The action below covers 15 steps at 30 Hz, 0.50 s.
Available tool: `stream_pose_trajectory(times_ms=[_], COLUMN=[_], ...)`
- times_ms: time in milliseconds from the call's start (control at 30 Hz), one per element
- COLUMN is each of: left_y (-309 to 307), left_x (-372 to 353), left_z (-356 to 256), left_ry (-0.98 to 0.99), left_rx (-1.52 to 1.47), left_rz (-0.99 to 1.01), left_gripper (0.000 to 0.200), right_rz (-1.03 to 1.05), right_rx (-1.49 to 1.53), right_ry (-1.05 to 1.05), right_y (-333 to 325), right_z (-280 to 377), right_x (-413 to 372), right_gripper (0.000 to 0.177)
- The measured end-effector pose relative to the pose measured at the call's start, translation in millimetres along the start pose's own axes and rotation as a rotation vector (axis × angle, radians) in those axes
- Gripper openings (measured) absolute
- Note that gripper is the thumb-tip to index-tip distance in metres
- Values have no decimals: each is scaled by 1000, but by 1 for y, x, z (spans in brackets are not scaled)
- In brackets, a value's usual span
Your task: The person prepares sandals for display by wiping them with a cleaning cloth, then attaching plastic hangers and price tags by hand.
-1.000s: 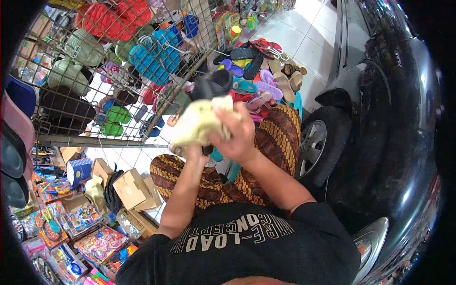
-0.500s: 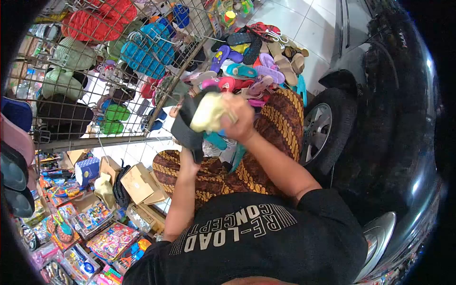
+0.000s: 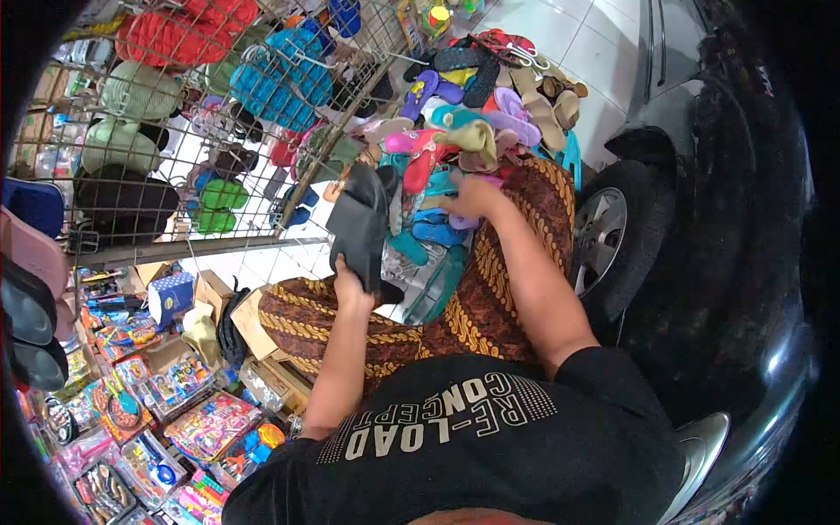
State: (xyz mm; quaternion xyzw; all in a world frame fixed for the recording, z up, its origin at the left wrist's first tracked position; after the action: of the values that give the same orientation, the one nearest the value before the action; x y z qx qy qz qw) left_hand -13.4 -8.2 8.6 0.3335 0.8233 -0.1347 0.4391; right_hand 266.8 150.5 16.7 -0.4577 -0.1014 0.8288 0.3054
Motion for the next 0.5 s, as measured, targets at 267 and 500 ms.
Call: stream_pose_trajectory(times_ms=[267,500], left_y=[44,71], left_x=[12,30], left_z=[22,42], left_ry=[212,-49], left_rx=[-112,-55], left_rz=[119,369], left_gripper=[59,53], right_rz=[-119,138], right_rx=[777,1905], right_ry=[-289,18], right_y=[110,106], right_z=[101,72], right_x=[-14,17], right_gripper=[75,35])
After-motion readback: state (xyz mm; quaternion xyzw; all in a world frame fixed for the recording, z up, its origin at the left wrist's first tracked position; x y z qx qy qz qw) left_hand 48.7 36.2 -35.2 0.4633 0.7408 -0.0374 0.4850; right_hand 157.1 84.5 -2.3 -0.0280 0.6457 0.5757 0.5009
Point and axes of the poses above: each hand's wrist, its own x-axis towards the middle knuckle, its own y-axis out of the palm, z = x × y, the point moved 10 cm from there along x, towards the middle knuckle, and after that the axes turned 2 degrees about -z, right-handed, at the moved point
